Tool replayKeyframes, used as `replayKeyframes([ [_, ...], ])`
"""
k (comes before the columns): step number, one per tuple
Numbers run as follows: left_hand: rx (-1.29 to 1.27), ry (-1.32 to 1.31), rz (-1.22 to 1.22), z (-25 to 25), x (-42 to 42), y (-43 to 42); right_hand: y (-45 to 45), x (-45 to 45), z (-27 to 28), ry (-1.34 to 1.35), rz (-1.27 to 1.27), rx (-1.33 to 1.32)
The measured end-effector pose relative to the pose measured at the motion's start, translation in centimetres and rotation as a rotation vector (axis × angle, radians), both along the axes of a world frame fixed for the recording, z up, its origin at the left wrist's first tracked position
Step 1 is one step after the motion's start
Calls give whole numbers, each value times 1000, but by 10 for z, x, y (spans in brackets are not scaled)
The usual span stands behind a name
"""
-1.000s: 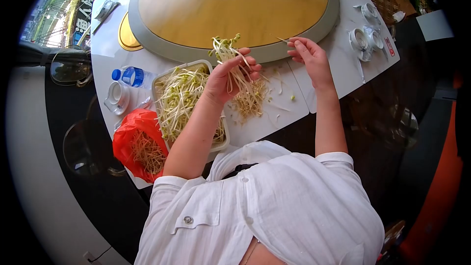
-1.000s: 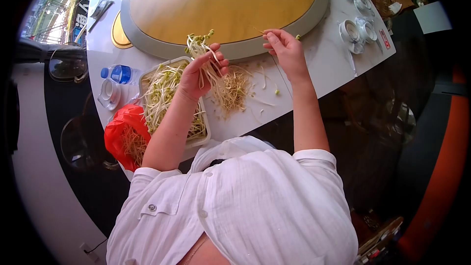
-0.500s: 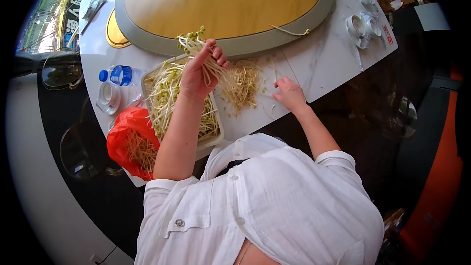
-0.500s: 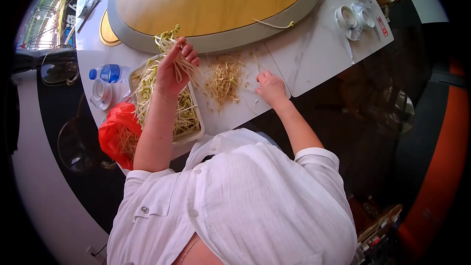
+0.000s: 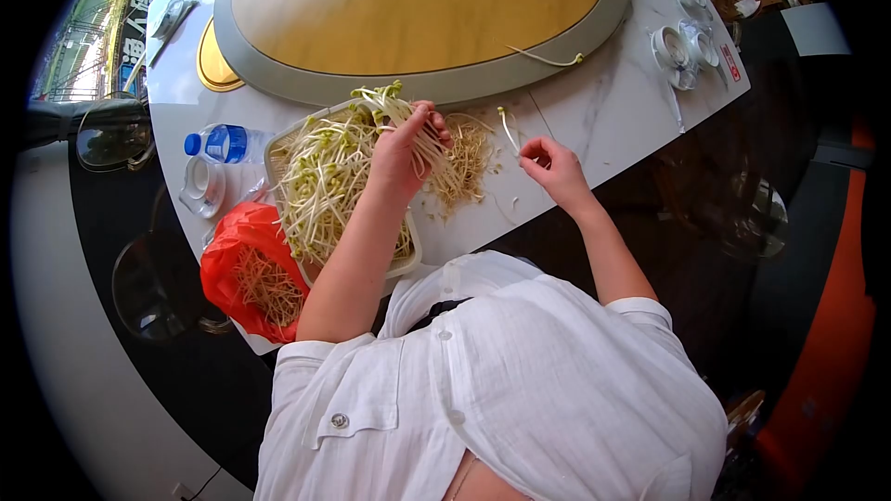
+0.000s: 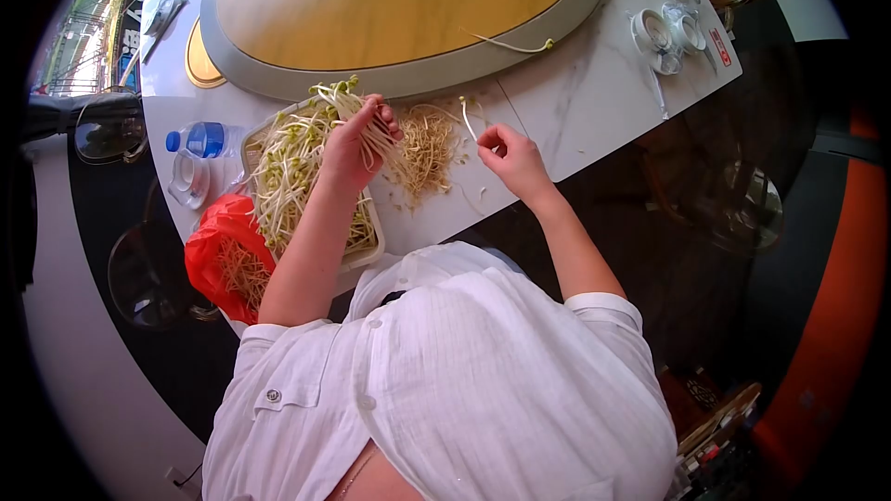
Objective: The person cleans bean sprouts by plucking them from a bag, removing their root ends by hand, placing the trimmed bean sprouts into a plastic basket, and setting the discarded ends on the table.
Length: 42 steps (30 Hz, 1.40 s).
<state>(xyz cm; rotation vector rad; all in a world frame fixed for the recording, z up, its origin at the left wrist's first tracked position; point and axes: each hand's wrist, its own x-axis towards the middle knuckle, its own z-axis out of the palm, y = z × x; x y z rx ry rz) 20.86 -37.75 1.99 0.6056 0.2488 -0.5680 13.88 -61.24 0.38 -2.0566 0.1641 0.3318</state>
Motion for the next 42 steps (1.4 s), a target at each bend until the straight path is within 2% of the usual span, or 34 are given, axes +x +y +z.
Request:
replayKeyframes([
  [2,-53,-43,-77,-15,-3,-2,10,4,12,-122,-126,258],
  [3,32,50,-115,-10,-7,-11,16,8,20,-121,-126,260],
  [4,119,143,-155,-7,-10,-19,23,12,28,-52,-81,406],
  [5,51,139,-142,-15,-10,-22,29,16,32,18,-35,552],
  [6,54,139,-146,-10,-9,-25,33,19,33,17,-39,555],
  [8,-35,140,-97,3,-7,-27,38,26,32,192,13,685],
  [12,-122,58,-12,-3,4,-18,39,31,44,378,-9,659],
  [15,-124,26,48,-2,8,-12,33,28,49,398,124,655],
  [19,-211,-15,83,-2,8,-8,34,25,56,393,162,695],
  [22,-214,-16,110,2,7,-10,39,25,49,341,189,606],
  [24,-194,-4,133,5,7,-10,42,27,42,181,-86,529],
  [25,-146,-26,121,5,6,-10,41,30,41,176,-89,524],
  [27,-103,-51,106,5,4,-9,36,41,38,-1,-171,236],
  [29,-118,-117,49,4,1,-8,11,69,2,-337,-191,-205],
  [31,-79,-124,35,15,-2,-10,-18,110,-39,-522,-261,-553],
  [32,-36,-123,22,18,-3,-9,-30,129,-51,-526,-260,-547],
  [34,-40,-131,13,18,-5,-7,-43,156,-68,-576,-213,-716],
  [35,-52,-138,1,19,-5,-6,-47,164,-74,-575,-214,-709],
  [37,-38,-105,12,19,-6,-4,-49,173,-73,-359,103,-791],
  [41,-107,-46,-10,1,-5,3,-34,158,-37,-367,74,-690],
  [42,-110,-41,-9,-1,-5,2,-26,148,-22,-486,-41,-520],
])
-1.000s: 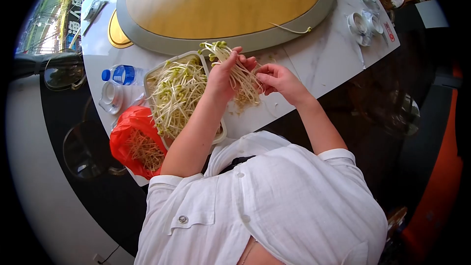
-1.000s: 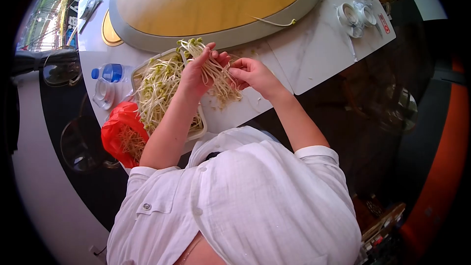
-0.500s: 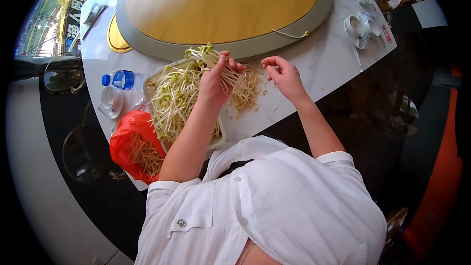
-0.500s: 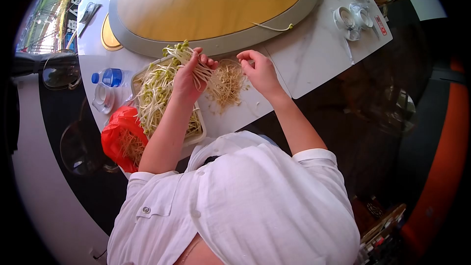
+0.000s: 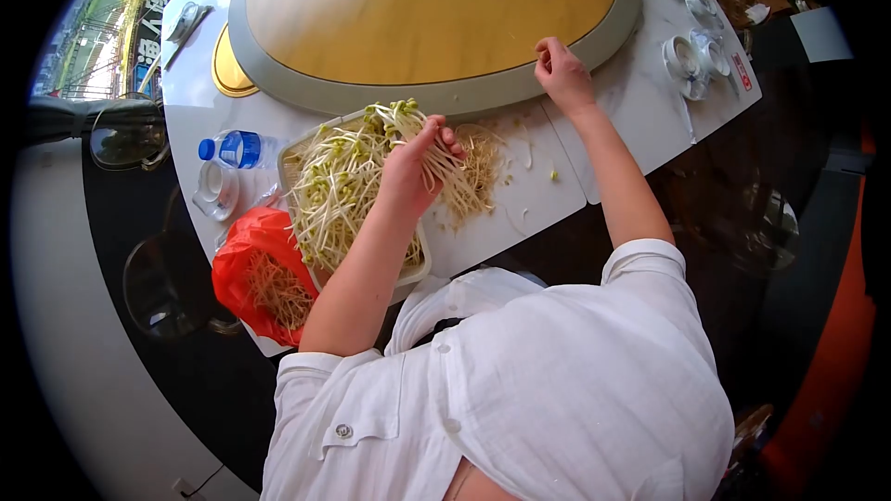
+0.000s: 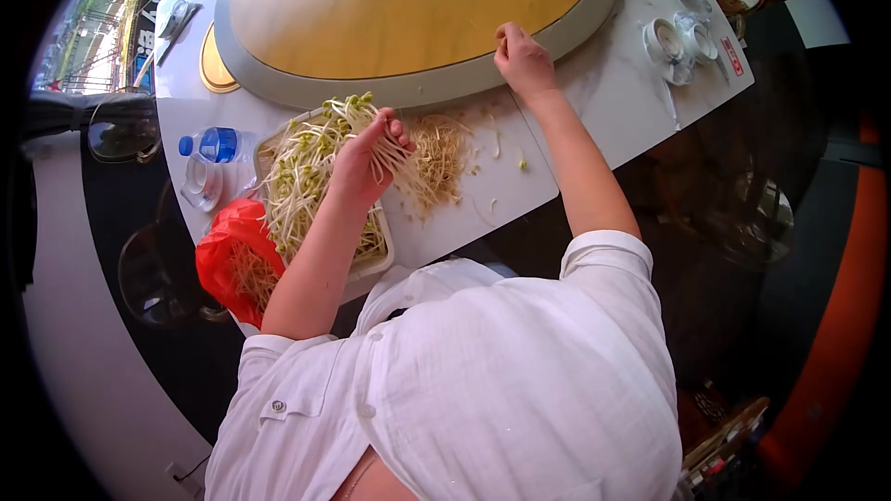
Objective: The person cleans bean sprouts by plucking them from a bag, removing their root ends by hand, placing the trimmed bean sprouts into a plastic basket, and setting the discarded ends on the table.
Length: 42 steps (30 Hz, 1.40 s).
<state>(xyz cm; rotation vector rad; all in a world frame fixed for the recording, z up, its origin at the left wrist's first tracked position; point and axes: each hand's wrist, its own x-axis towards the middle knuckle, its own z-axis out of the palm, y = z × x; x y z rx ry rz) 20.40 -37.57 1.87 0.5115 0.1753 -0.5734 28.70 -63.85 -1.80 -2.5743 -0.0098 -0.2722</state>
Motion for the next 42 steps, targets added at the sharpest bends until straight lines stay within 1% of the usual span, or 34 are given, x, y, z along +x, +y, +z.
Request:
replayKeyframes([
  [1,61,105,-27,0,0,-4,9,-12,16,-137,-40,184],
  [2,120,207,-55,0,0,-10,20,-27,37,-153,9,334],
  [4,113,263,-58,4,-3,-27,46,-61,57,-181,110,593],
  [5,99,289,-59,8,-3,-36,59,-79,58,-96,114,807],
  [6,84,316,-61,10,-3,-42,71,-95,61,-78,137,847],
  [7,107,300,-49,10,-1,-42,79,-109,59,1,180,933],
  [8,132,282,-37,9,2,-40,84,-117,53,-178,268,675],
  [11,137,234,3,2,6,-32,87,-133,49,-169,288,632],
  [13,53,186,47,-6,9,-23,79,-138,45,82,132,629],
  [15,81,179,66,-6,9,-16,53,-126,1,259,6,269],
  [17,106,153,80,-5,6,-13,34,-112,-41,219,-180,49],
  [18,106,152,90,-5,6,-12,30,-102,-54,217,-170,50],
  [20,95,148,26,-6,1,-8,26,-91,-70,388,-209,-87],
  [21,128,167,31,-1,-1,-9,24,-88,-71,414,-199,-17],
  [22,126,163,39,-3,-1,-6,20,-83,-69,409,-192,-18],
  [24,130,124,38,-9,-5,-1,11,-77,-59,440,-286,357],
  [25,128,124,45,-8,-5,0,16,-79,-29,523,-258,751],
  [26,193,173,27,-6,-6,-2,24,-83,-5,525,-256,746],
  [27,257,220,7,-5,-6,-6,33,-87,16,594,-173,1024],
  [28,254,217,9,-4,-7,-10,41,-88,29,656,-81,1303],
  [29,258,200,-40,-3,-8,-14,48,-88,36,654,-76,1300],
  [31,261,155,-99,-2,-11,-20,60,-89,44,709,188,1199],
  [32,261,156,-101,-4,-12,-21,67,-90,49,709,187,1201],
  [34,211,111,-87,-4,-14,-23,80,-91,57,707,186,1056],
  [35,198,124,-36,-3,-16,-25,83,-91,49,639,179,1022],
  [36,200,123,-39,-3,-17,-25,85,-91,47,638,177,1024],
  [38,264,114,-2,-2,-18,-24,88,-92,46,536,150,738],
  [39,268,114,2,-1,-17,-22,90,-93,52,536,154,741],
  [41,218,83,6,3,-16,-21,91,-99,70,380,114,542],
  [42,217,83,9,2,-15,-20,88,-101,70,382,116,541],
])
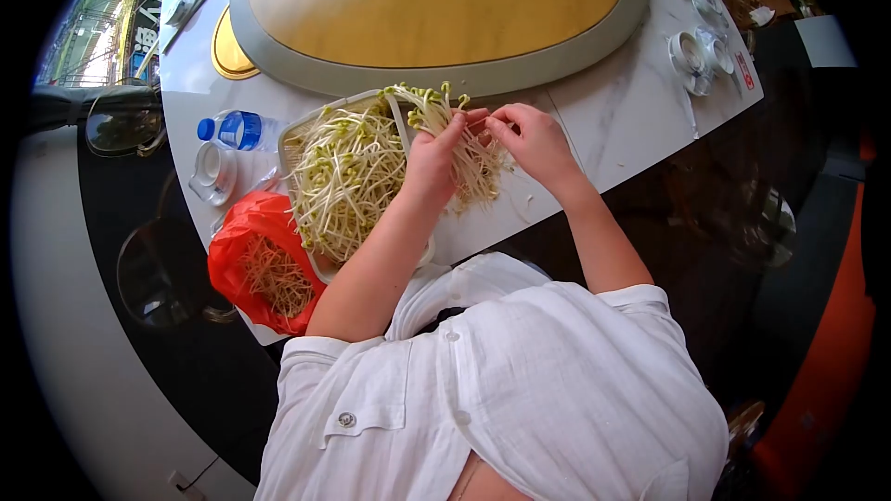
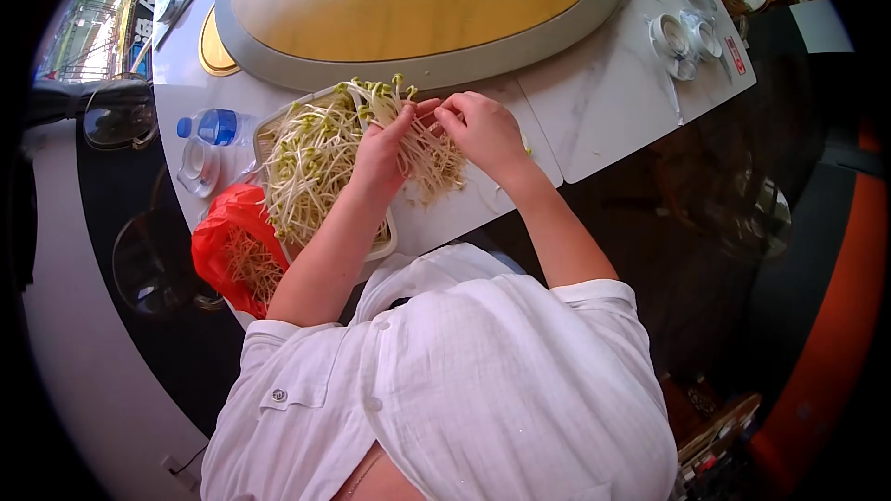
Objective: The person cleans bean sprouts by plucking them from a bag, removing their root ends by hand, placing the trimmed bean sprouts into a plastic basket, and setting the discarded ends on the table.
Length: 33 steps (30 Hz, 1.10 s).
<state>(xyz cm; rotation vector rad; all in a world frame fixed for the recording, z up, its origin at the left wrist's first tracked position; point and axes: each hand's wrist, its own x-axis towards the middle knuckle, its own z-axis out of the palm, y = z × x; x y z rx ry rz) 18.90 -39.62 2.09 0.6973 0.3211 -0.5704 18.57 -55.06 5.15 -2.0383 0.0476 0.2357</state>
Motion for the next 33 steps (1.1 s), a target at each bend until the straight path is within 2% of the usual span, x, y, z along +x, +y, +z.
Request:
replayKeyframes([
  [2,81,-99,70,-2,3,3,-7,-5,-3,16,124,-125],
  [6,17,-116,39,-1,3,5,-8,-8,-6,-102,303,-115],
  [8,13,-114,17,1,2,5,-7,-8,-7,-269,403,-311],
  [15,2,-124,-27,0,2,12,-4,-14,-16,-340,357,-284],
  [17,4,-100,-41,2,2,15,0,-17,-15,-414,355,-422],
  [21,-10,-54,-50,7,-7,22,8,-24,-34,-542,346,-454],
  [23,26,-58,7,2,-14,25,11,-35,-39,-276,217,-158],
  [24,63,-63,64,0,-17,26,12,-40,-47,-273,217,-155],
  [26,73,-64,92,1,-20,30,12,-48,-69,159,-93,311],
  [28,82,-65,124,2,-21,34,1,-44,-85,180,-117,209],
  [30,90,-79,110,3,-23,38,-12,-35,-108,-97,-162,-354],
  [31,91,-78,113,2,-23,38,-14,-28,-112,-97,-159,-354],
  [33,45,-58,117,1,-24,40,-18,-12,-120,-104,-218,-602],
])
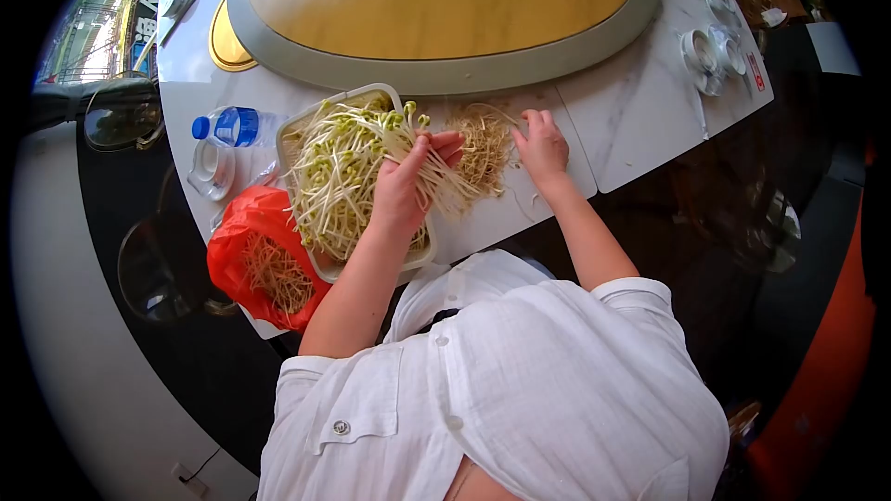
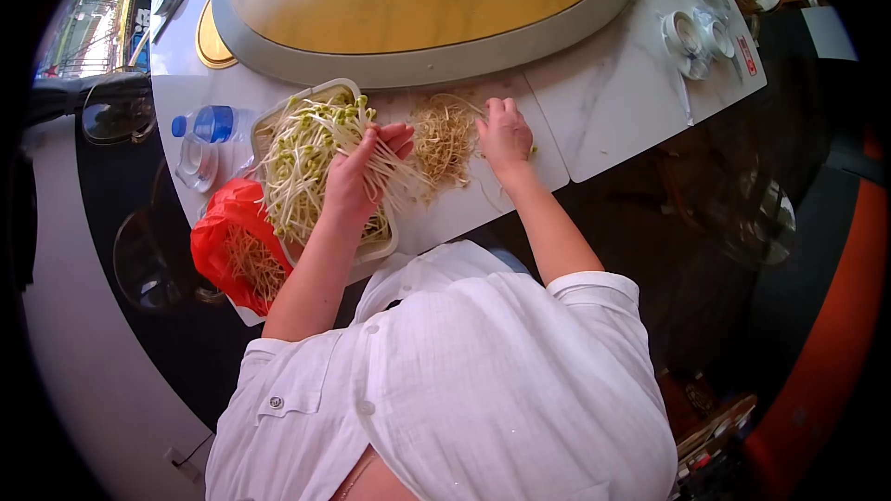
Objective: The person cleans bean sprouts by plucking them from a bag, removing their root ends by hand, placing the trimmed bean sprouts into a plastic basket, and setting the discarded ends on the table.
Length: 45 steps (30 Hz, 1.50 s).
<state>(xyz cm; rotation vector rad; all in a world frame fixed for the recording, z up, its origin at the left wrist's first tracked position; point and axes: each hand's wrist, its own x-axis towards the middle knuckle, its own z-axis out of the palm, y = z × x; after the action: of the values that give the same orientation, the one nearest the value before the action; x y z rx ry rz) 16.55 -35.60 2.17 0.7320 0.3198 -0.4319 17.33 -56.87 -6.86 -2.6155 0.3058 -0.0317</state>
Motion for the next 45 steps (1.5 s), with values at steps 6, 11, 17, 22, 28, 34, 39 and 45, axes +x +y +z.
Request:
replayKeyframes([
  [6,0,-4,-7,-3,-2,-1,-14,13,-7,96,93,103],
  [11,67,42,-23,-14,-1,-14,-18,-6,53,465,-32,1060],
  [17,68,120,-39,-13,16,-39,-5,-17,79,612,53,1254],
  [22,54,0,-133,-12,25,-41,9,-15,79,497,-14,1208],
  [28,87,-57,-69,-11,22,-48,16,-14,73,484,25,1215],
  [34,97,-130,61,-22,24,-42,-3,1,50,213,58,706],
  [39,38,-159,112,-20,31,-27,-29,-8,-5,-203,339,-47],
  [45,22,-127,104,-19,28,-23,-55,-11,-16,-104,29,-87],
])
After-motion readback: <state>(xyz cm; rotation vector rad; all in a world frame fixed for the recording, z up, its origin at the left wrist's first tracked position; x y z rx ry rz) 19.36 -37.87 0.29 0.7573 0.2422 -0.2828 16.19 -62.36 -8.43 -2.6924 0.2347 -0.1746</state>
